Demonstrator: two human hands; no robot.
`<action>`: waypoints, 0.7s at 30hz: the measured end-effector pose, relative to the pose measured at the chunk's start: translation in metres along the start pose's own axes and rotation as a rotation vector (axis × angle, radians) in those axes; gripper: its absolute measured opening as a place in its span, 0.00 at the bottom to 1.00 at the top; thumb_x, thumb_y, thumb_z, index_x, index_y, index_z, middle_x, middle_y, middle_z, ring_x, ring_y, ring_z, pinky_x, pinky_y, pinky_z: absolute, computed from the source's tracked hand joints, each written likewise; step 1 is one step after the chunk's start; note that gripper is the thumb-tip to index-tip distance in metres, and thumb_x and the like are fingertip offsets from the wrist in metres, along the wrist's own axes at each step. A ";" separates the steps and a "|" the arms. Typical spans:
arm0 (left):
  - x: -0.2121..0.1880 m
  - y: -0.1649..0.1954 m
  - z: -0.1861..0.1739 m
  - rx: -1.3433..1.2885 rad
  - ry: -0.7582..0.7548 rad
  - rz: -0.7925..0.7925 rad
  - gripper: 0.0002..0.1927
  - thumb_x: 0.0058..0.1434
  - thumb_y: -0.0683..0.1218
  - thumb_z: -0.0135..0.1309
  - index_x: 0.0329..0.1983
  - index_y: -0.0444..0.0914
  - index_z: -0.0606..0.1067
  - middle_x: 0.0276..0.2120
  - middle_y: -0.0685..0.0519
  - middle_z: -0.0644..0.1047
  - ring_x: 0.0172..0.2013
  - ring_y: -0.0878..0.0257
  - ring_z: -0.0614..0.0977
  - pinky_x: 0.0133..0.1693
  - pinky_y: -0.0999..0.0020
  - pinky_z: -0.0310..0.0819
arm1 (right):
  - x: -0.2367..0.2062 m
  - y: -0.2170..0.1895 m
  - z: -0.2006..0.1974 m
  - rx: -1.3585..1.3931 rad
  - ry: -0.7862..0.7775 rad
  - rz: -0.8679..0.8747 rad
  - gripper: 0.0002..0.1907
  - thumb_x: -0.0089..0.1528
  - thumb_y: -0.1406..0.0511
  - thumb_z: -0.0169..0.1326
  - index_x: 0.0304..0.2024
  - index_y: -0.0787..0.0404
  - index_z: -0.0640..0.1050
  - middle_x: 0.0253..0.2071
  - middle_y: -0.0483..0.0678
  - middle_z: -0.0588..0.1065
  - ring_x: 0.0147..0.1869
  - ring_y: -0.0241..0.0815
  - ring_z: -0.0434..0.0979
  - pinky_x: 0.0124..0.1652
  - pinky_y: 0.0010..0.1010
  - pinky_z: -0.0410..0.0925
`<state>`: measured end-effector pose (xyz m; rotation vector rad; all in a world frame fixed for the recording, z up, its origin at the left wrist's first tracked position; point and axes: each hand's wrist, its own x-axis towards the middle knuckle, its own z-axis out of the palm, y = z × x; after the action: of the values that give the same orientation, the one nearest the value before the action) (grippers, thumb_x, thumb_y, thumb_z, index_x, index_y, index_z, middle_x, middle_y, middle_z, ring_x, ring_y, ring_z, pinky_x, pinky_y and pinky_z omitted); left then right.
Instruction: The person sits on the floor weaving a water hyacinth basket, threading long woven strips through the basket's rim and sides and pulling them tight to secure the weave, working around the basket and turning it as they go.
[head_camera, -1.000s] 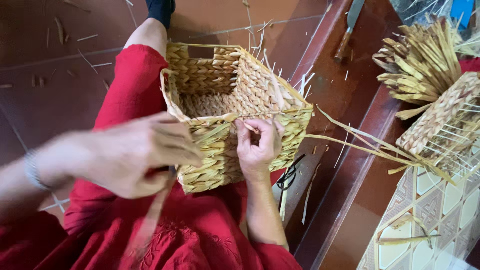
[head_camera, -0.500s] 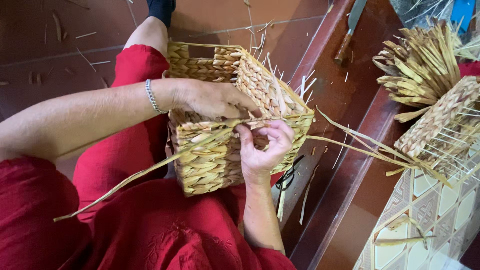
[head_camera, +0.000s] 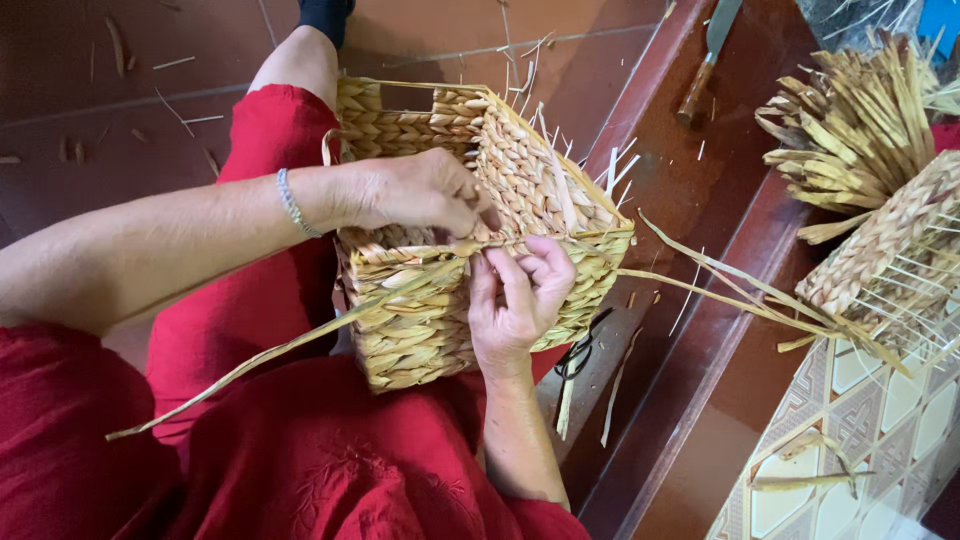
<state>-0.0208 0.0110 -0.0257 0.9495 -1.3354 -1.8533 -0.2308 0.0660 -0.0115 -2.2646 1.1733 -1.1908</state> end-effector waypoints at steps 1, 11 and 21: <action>-0.006 0.002 -0.002 0.081 0.042 -0.087 0.11 0.54 0.40 0.58 0.38 0.31 0.83 0.34 0.50 0.85 0.33 0.66 0.81 0.33 0.71 0.72 | 0.000 -0.001 0.000 -0.006 0.000 -0.005 0.13 0.62 0.76 0.65 0.47 0.64 0.79 0.58 0.53 0.65 0.39 0.36 0.71 0.39 0.24 0.67; -0.049 -0.001 -0.014 0.410 0.102 0.333 0.09 0.58 0.42 0.60 0.40 0.35 0.82 0.36 0.51 0.85 0.38 0.66 0.86 0.43 0.69 0.80 | 0.000 -0.029 -0.010 -0.180 -0.187 -0.226 0.29 0.52 0.80 0.60 0.54 0.55 0.81 0.52 0.48 0.68 0.48 0.48 0.70 0.47 0.37 0.68; -0.046 0.029 -0.028 0.460 -0.126 -0.021 0.15 0.57 0.45 0.55 0.48 0.41 0.79 0.34 0.55 0.85 0.34 0.66 0.86 0.38 0.68 0.81 | 0.004 -0.031 -0.012 -0.155 -0.278 -0.219 0.28 0.54 0.80 0.59 0.53 0.51 0.82 0.48 0.48 0.68 0.47 0.46 0.70 0.45 0.34 0.68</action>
<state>0.0297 0.0283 0.0046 1.0872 -1.8861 -1.6735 -0.2235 0.0829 0.0161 -2.6278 0.9603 -0.8410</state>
